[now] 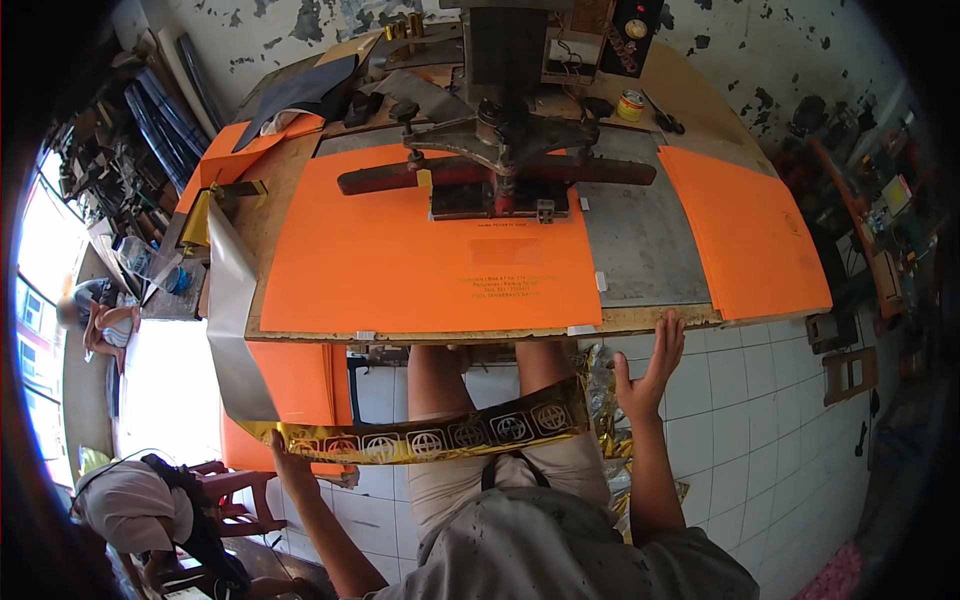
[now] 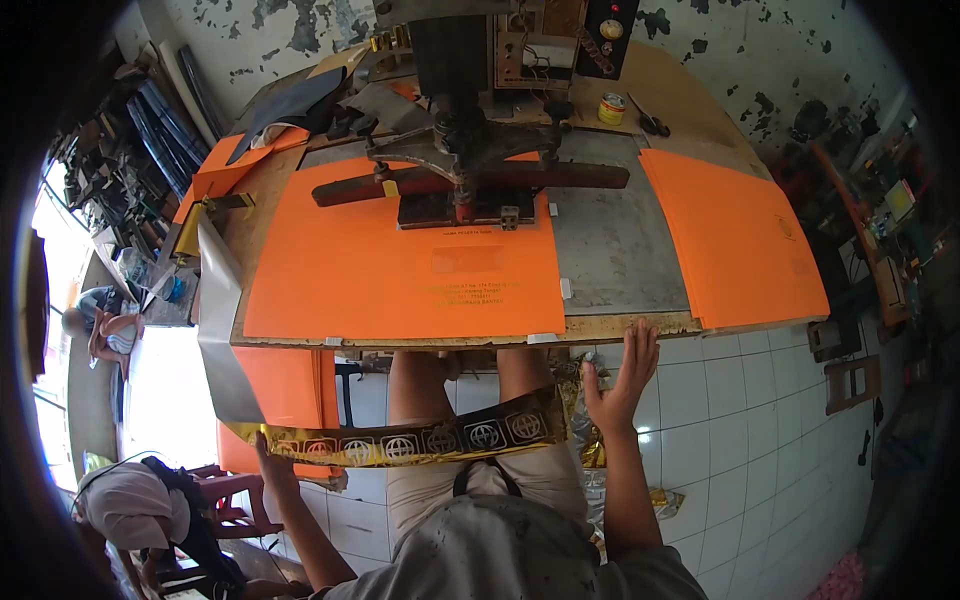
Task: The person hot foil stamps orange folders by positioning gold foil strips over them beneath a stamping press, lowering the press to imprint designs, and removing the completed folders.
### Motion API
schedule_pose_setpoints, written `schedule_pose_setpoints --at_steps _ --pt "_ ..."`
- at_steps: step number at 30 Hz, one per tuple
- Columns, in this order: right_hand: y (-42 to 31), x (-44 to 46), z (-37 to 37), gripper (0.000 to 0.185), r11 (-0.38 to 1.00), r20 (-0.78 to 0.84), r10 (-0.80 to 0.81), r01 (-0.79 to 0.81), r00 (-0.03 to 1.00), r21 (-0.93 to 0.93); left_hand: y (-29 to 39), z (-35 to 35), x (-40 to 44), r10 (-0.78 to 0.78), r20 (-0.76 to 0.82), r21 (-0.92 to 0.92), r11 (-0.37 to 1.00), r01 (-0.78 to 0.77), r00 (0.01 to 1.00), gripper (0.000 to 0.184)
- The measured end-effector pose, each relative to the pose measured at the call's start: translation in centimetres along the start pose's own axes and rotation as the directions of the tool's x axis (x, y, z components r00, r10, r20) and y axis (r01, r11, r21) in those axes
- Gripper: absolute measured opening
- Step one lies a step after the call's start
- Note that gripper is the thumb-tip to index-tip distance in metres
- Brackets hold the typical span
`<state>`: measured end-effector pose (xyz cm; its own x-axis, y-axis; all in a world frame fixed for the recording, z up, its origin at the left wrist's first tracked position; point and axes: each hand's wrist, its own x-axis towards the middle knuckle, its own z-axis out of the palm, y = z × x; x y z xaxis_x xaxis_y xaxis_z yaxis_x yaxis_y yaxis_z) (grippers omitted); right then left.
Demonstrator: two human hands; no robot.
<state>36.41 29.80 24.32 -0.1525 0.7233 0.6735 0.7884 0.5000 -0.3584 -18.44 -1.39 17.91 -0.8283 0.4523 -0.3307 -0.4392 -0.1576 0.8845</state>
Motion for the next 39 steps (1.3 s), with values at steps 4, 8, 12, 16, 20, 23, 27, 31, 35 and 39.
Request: schedule_pose_setpoints --at_steps 4,8,12,16,20,23,27,31,35,39 --pt "-0.5 0.1 -0.7 0.072 1.000 0.008 -0.006 0.006 1.000 0.003 0.2 2.3 -0.8 0.122 -0.358 0.236 0.971 -0.037 0.926 0.087" --pt "-1.7 1.2 -2.0 0.056 0.999 -0.006 -0.039 0.039 0.999 -0.014 2.2 9.9 -3.6 0.640 -0.242 0.633 0.674 -0.382 0.729 0.079" --pt "-3.5 4.0 -3.0 0.041 0.998 0.010 -0.042 0.041 0.999 0.056 4.8 17.6 -5.5 0.838 0.326 0.625 0.158 -0.765 0.439 0.053" --pt "-5.3 7.5 -2.8 0.037 0.998 0.101 -0.057 0.056 0.993 0.010 7.2 23.6 -5.4 0.671 0.599 0.492 0.122 -0.862 0.437 0.043" --pt "-6.1 10.3 -1.0 0.045 0.993 0.163 -0.082 0.095 0.983 -0.071 8.2 25.9 -1.0 0.619 0.580 0.641 0.056 -0.766 0.530 0.045" --pt "-6.6 12.0 0.6 0.052 0.989 0.222 -0.044 0.074 0.974 -0.127 8.9 25.3 3.5 0.602 0.529 0.790 -0.091 -0.606 0.599 0.056" --pt "-8.0 12.8 1.9 0.055 0.982 0.283 0.011 0.042 0.959 -0.182 10.5 24.9 4.9 0.523 0.502 0.846 -0.130 -0.518 0.688 0.061" --pt "-8.5 13.0 2.3 0.054 0.993 0.308 0.064 -0.031 0.949 -0.110 11.8 25.1 4.8 0.473 0.540 0.836 -0.207 -0.508 0.697 0.054" --pt "-8.4 13.1 2.7 0.050 0.989 0.305 0.141 -0.147 0.942 -0.003 12.3 24.7 5.8 0.552 0.600 0.789 -0.290 -0.541 0.579 0.045" --pt "-7.9 13.3 3.2 0.044 0.974 0.261 0.170 -0.203 0.950 0.103 13.9 25.4 6.0 0.597 0.542 0.736 0.003 -0.677 0.592 0.043"
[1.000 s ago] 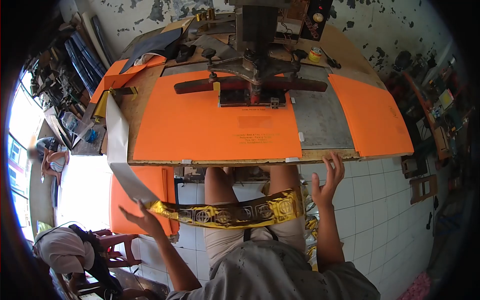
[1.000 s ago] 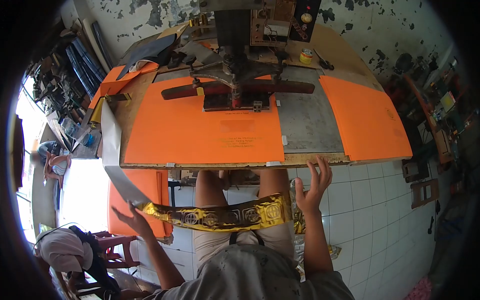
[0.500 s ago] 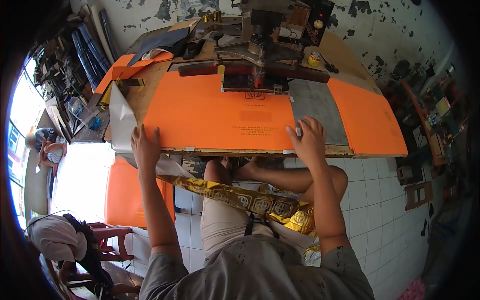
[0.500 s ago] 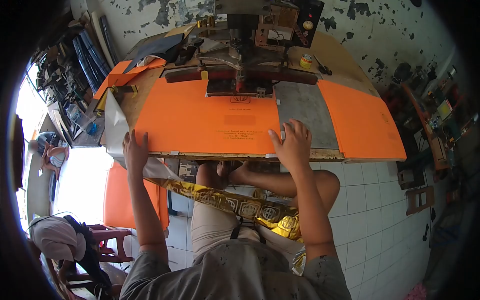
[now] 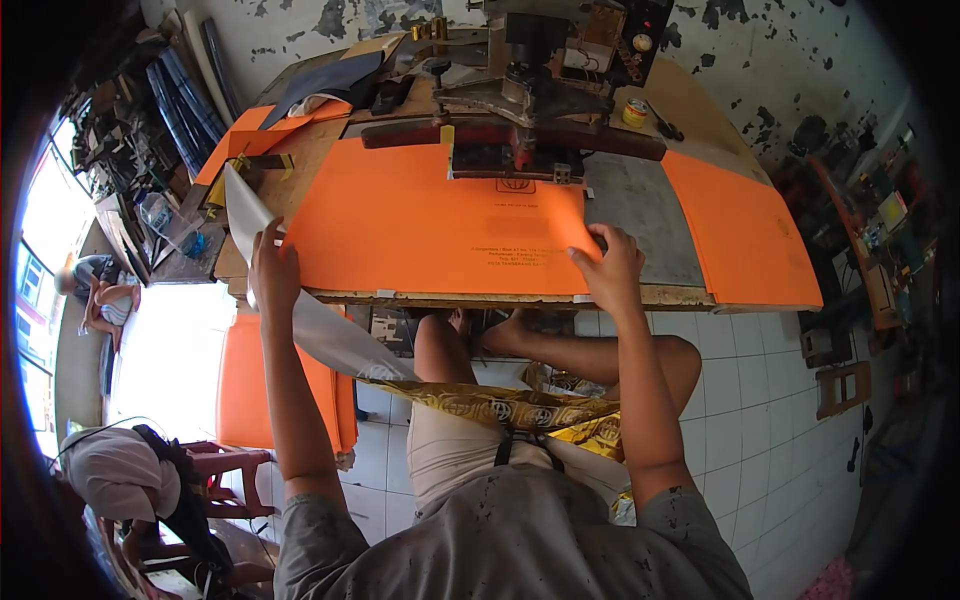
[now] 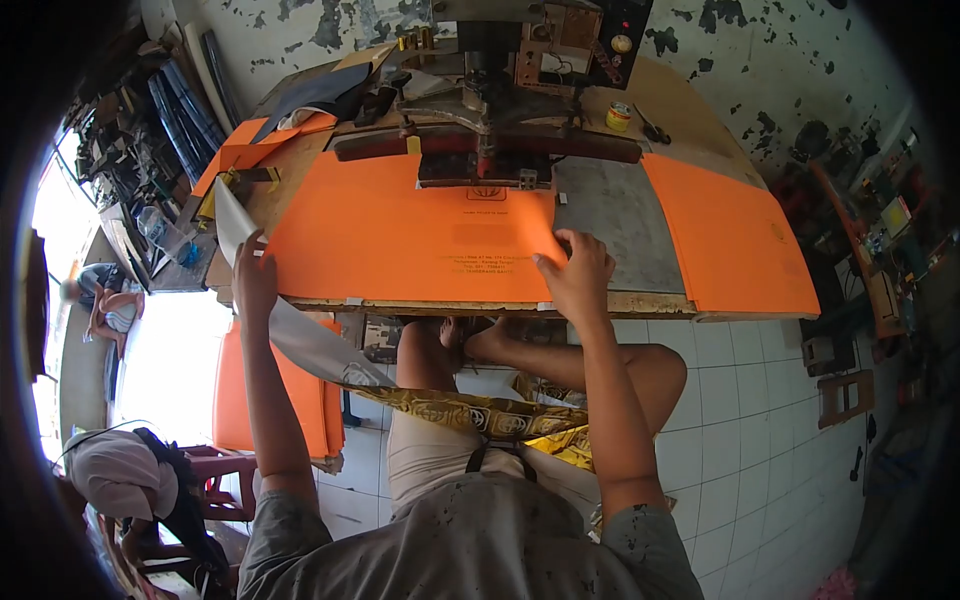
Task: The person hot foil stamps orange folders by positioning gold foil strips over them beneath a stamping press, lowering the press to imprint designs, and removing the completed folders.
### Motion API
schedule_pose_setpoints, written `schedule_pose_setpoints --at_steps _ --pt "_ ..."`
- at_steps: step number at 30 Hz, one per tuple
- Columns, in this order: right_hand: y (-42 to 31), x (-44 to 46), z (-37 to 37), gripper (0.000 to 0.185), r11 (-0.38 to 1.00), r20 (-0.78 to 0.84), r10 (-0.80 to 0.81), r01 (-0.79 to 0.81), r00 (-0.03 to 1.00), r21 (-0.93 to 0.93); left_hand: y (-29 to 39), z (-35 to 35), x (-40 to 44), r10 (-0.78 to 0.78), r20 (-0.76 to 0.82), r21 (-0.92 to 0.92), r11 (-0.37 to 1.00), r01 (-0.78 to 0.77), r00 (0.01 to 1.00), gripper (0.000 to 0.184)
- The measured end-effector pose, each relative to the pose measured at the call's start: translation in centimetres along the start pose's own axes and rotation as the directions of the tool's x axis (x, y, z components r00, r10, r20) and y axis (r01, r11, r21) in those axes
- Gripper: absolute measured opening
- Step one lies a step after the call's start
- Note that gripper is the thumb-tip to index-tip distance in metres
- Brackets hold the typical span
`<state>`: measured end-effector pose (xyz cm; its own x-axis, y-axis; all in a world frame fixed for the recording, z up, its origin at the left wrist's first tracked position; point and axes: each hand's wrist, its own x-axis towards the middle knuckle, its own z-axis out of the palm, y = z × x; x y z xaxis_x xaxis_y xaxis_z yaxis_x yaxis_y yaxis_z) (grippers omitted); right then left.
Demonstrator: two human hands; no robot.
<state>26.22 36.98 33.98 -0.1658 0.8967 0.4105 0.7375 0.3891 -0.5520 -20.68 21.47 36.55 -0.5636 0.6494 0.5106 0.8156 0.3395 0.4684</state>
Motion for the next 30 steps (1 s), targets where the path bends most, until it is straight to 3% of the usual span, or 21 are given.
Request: schedule_pose_setpoints --at_steps 2,3,7,11,16,17,19,20,22,23,26,28,30 --pt "-0.2 0.9 -0.4 0.039 0.993 -0.003 0.013 -0.013 1.000 0.115 0.3 -0.4 0.9 -0.035 -0.013 -0.098 0.995 0.033 0.999 0.044" --pt "-0.8 1.3 -0.9 0.041 0.947 0.022 0.072 -0.075 0.997 0.312 -0.1 -0.4 1.4 -0.032 -0.007 -0.119 0.992 0.031 0.999 0.046" --pt "-0.3 2.3 -1.2 0.027 0.752 0.083 0.122 -0.147 0.989 0.643 -1.0 -1.0 3.2 0.022 0.019 -0.255 0.967 -0.016 1.000 0.048" --pt "-0.5 0.9 -3.6 0.022 0.754 0.131 0.144 -0.195 0.981 0.627 -1.4 -3.0 3.0 0.035 -0.004 -0.377 0.926 -0.034 0.999 0.046" --pt "-1.0 -4.6 -6.5 0.020 0.723 0.237 0.123 -0.250 0.964 0.644 -1.1 -7.1 -1.9 -0.064 0.082 -0.301 0.950 0.086 0.995 0.043" --pt "-2.0 -5.6 -7.6 0.020 0.756 0.278 0.152 -0.292 0.949 0.586 -1.0 -7.6 -2.7 -0.070 0.101 -0.097 0.992 0.080 0.992 0.041" --pt "-4.3 -7.5 -9.5 0.020 0.805 0.357 0.220 -0.376 0.908 0.458 -1.2 -7.6 -4.8 -0.028 0.111 0.090 0.996 0.017 0.993 0.040" --pt "-3.6 -8.4 -9.3 0.020 0.817 0.345 0.167 -0.325 0.924 0.477 -1.2 -7.6 -5.7 -0.007 0.118 0.184 0.983 -0.015 0.993 0.040" --pt "-1.1 -10.1 -8.3 0.019 0.830 0.317 0.056 -0.220 0.947 0.512 -0.5 -8.0 -7.4 0.001 0.139 0.318 0.947 -0.046 0.990 0.042" --pt "-0.2 -10.9 -7.4 0.019 0.772 0.274 0.057 -0.216 0.960 0.597 0.2 -7.8 -7.9 0.006 0.150 0.380 0.923 -0.063 0.989 0.043" --pt "0.4 -11.7 -7.4 0.020 0.798 0.276 0.086 -0.231 0.957 0.556 3.8 -5.6 -9.2 0.185 -0.055 0.408 0.901 -0.147 0.981 0.042" --pt "0.2 -12.0 -7.6 0.020 0.801 0.331 0.136 -0.300 0.934 0.518 8.5 -3.5 -10.4 0.167 0.127 0.054 0.983 -0.175 0.978 0.046" --pt "0.2 -12.3 -7.6 0.023 0.796 0.373 0.180 -0.357 0.910 0.488 13.6 -1.0 -11.5 0.321 0.324 -0.126 0.947 -0.295 0.890 0.050"
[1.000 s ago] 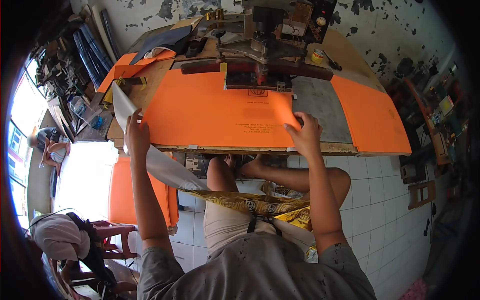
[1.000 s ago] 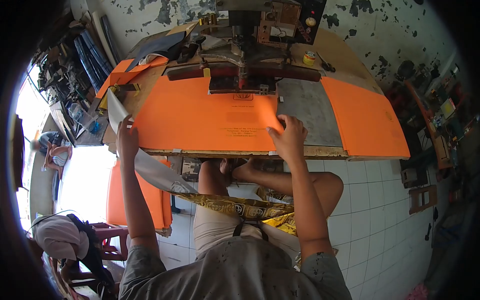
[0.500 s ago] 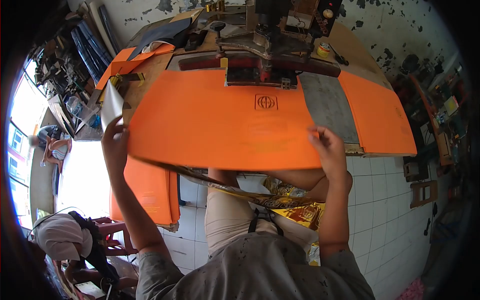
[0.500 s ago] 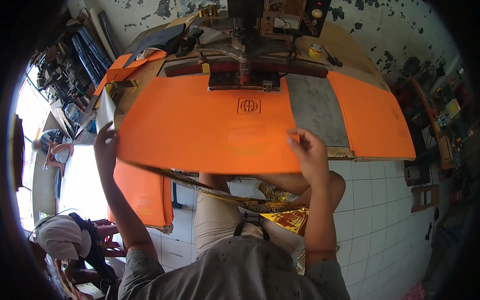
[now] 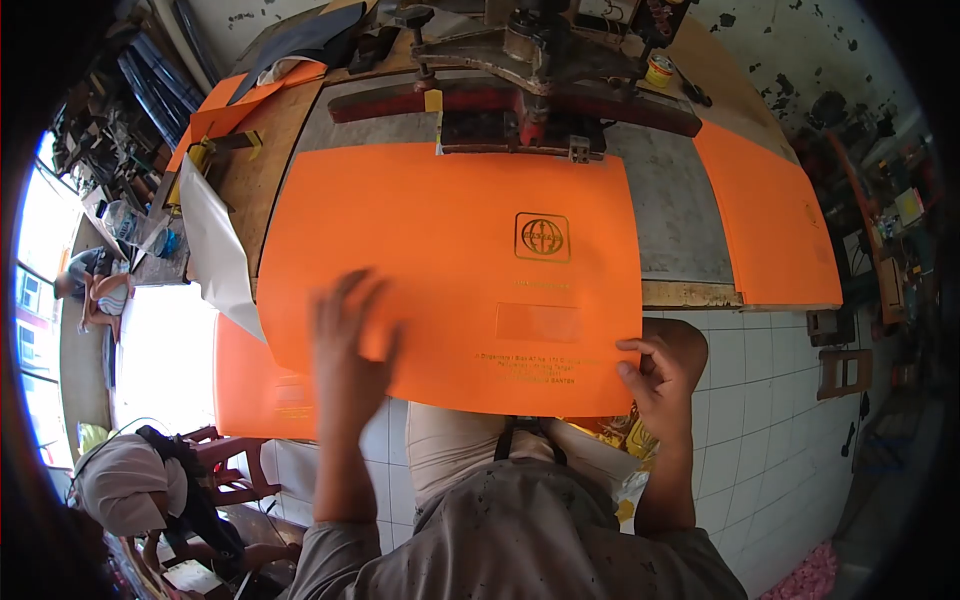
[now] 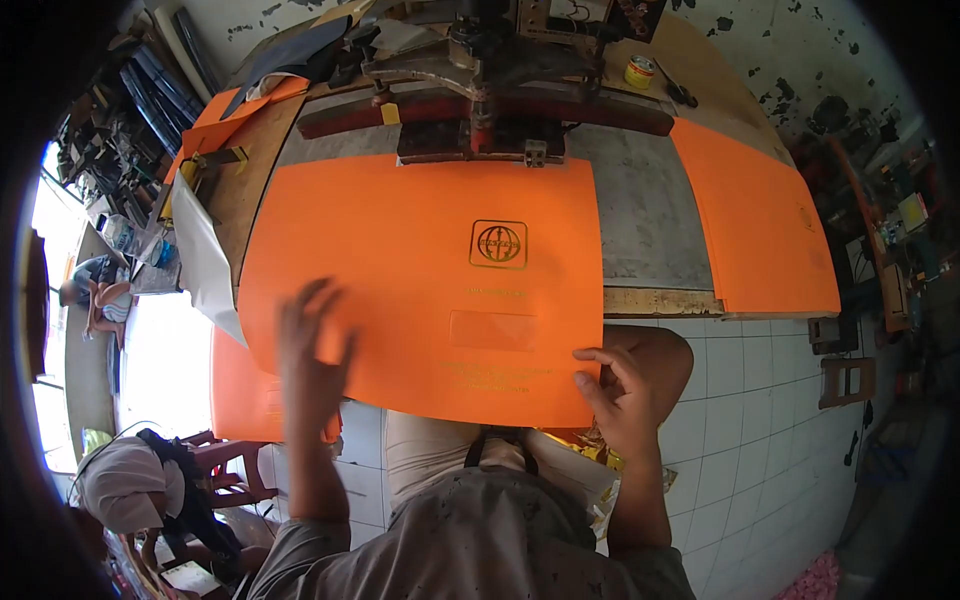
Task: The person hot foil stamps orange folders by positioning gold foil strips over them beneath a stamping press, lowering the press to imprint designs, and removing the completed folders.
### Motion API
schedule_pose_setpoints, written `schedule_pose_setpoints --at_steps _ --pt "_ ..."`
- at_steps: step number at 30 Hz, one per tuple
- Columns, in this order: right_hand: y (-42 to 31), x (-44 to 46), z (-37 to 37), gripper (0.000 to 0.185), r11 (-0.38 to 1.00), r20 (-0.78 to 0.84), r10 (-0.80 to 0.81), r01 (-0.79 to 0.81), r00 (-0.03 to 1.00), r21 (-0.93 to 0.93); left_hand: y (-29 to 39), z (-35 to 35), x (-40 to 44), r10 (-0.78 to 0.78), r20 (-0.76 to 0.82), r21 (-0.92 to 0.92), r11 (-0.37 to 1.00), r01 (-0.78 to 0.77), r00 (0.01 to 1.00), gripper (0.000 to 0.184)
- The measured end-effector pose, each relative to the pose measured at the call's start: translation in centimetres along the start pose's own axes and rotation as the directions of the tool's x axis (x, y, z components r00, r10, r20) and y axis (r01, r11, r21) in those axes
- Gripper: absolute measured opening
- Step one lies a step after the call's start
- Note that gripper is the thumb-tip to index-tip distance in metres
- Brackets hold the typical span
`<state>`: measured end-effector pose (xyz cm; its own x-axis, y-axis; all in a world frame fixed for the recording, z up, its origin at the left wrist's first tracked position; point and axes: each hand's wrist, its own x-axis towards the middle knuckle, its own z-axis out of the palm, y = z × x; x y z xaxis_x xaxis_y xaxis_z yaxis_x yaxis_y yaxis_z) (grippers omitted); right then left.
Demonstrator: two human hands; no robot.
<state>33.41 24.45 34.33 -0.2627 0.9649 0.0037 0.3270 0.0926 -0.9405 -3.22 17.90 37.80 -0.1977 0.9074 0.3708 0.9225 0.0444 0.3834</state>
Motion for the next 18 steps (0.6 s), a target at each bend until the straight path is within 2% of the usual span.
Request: schedule_pose_setpoints --at_steps 2,3,5,8,10,14,15,18 --pt "0.1 -0.2 0.0 0.027 0.999 0.004 0.052 -0.052 0.999 0.002 3.3 3.0 0.9 0.130 0.075 -0.044 0.991 -0.127 0.989 0.055" --pt "-0.2 0.0 0.1 0.031 0.988 -0.055 -0.045 0.036 0.997 -0.152 4.3 4.2 1.5 0.157 0.078 -0.082 0.985 -0.151 0.984 0.056" --pt "-1.8 0.7 0.4 0.038 0.873 -0.124 -0.254 0.172 0.959 -0.457 5.6 5.9 2.3 0.213 0.086 -0.160 0.967 -0.197 0.973 0.059" --pt "-3.4 3.0 0.8 0.050 0.658 -0.029 -0.487 0.345 0.873 -0.669 6.2 6.9 2.8 0.241 0.143 -0.125 0.966 -0.224 0.960 0.060" --pt "-4.0 4.6 1.9 0.058 0.630 0.149 -0.467 0.446 0.872 -0.636 6.2 7.4 2.4 0.247 0.180 -0.085 0.968 -0.235 0.952 0.060" --pt "-5.9 6.7 5.7 0.071 0.577 0.443 -0.391 0.590 0.807 -0.565 6.3 7.7 1.8 0.233 0.208 -0.078 0.972 -0.222 0.950 0.059" --pt "-5.9 7.2 6.3 0.074 0.565 0.484 -0.398 0.624 0.780 -0.540 6.2 7.6 1.8 0.229 0.216 -0.081 0.973 -0.216 0.949 0.059" --pt "-4.9 8.9 6.9 0.075 0.529 0.491 -0.386 0.624 0.781 -0.576 5.9 7.3 1.9 0.245 0.267 -0.033 0.969 -0.246 0.932 0.061"
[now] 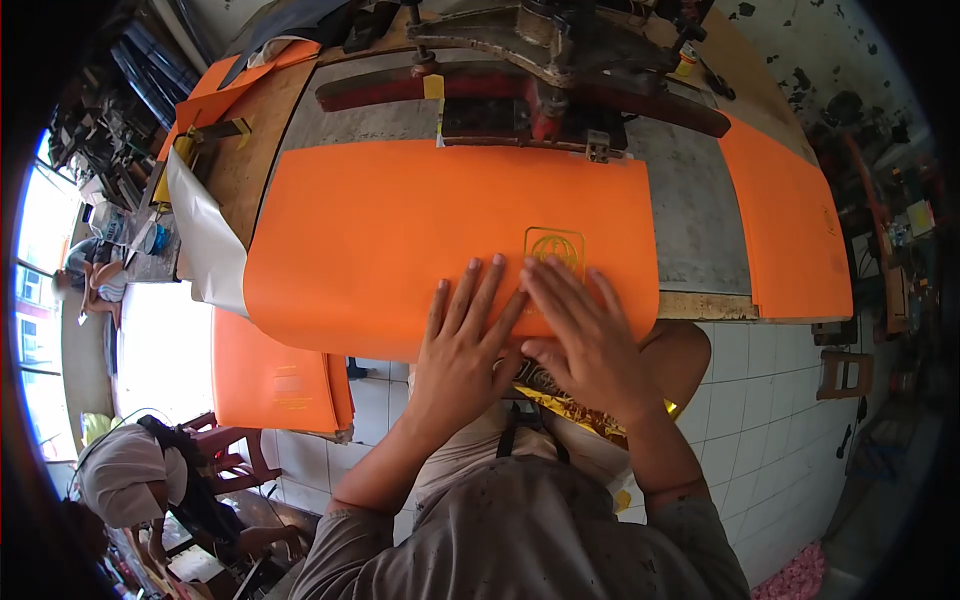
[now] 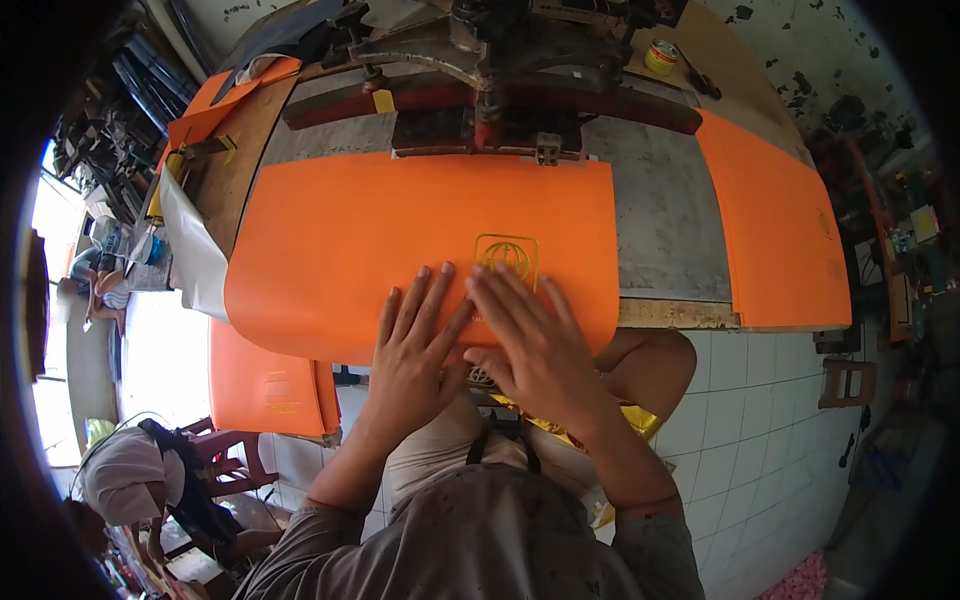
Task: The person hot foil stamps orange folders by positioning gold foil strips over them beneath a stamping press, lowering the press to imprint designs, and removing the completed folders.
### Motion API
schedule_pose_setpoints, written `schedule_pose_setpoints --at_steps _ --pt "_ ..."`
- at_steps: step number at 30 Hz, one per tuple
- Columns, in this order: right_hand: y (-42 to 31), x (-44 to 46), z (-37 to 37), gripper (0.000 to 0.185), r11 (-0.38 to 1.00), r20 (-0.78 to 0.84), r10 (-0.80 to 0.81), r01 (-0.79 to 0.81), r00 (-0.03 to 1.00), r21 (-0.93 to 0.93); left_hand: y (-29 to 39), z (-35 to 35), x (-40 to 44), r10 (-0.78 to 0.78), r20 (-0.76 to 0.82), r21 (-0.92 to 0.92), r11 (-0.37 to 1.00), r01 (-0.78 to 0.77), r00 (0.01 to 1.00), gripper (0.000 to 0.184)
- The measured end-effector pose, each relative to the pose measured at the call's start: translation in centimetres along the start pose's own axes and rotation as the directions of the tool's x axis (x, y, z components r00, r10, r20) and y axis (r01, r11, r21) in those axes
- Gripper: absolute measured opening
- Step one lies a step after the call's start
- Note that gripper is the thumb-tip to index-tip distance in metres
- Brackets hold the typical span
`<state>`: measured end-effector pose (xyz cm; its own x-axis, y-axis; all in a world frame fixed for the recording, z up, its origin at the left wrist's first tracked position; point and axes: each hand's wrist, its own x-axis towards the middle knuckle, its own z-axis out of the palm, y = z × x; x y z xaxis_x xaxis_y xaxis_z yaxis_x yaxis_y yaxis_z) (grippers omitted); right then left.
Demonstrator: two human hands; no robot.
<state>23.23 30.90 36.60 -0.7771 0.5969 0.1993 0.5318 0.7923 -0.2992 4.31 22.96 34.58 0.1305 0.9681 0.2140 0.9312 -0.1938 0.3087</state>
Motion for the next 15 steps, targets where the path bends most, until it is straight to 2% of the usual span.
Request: schedule_pose_setpoints --at_steps 3,6,7,10,11,14,15 --pt "1.9 -0.1 -0.2 0.077 0.957 -0.100 0.186 -0.203 0.977 -0.209 0.1 0.4 0.1 -0.022 -0.045 -0.069 0.997 0.018 0.999 0.060" --pt "0.8 0.0 -0.4 0.076 0.994 -0.036 0.112 -0.112 0.993 0.017 0.2 0.4 0.2 -0.036 -0.034 -0.066 0.997 0.033 0.999 0.060" --pt "0.3 0.2 -0.4 0.076 0.994 0.072 0.002 -0.010 0.997 0.112 0.1 0.4 0.2 -0.032 -0.020 -0.060 0.998 0.031 0.999 0.060" --pt "1.3 0.1 -0.5 0.077 0.994 0.046 0.097 -0.099 0.994 0.055 -0.1 0.3 0.1 -0.026 0.007 -0.049 0.998 0.027 1.000 0.062" --pt "1.6 0.2 -0.5 0.076 0.983 -0.026 0.176 -0.177 0.984 -0.047 -0.1 0.4 0.2 -0.030 0.001 -0.052 0.998 0.030 1.000 0.061" --pt "0.4 0.3 -0.2 0.074 0.992 -0.037 0.071 -0.066 0.997 0.111 -0.1 0.2 0.2 -0.041 0.023 -0.054 0.998 0.042 0.999 0.061" --pt "0.0 0.4 -0.3 0.073 0.984 0.041 0.002 -0.009 0.999 0.179 -0.2 0.1 0.2 -0.041 0.039 -0.053 0.998 0.043 0.998 0.061"
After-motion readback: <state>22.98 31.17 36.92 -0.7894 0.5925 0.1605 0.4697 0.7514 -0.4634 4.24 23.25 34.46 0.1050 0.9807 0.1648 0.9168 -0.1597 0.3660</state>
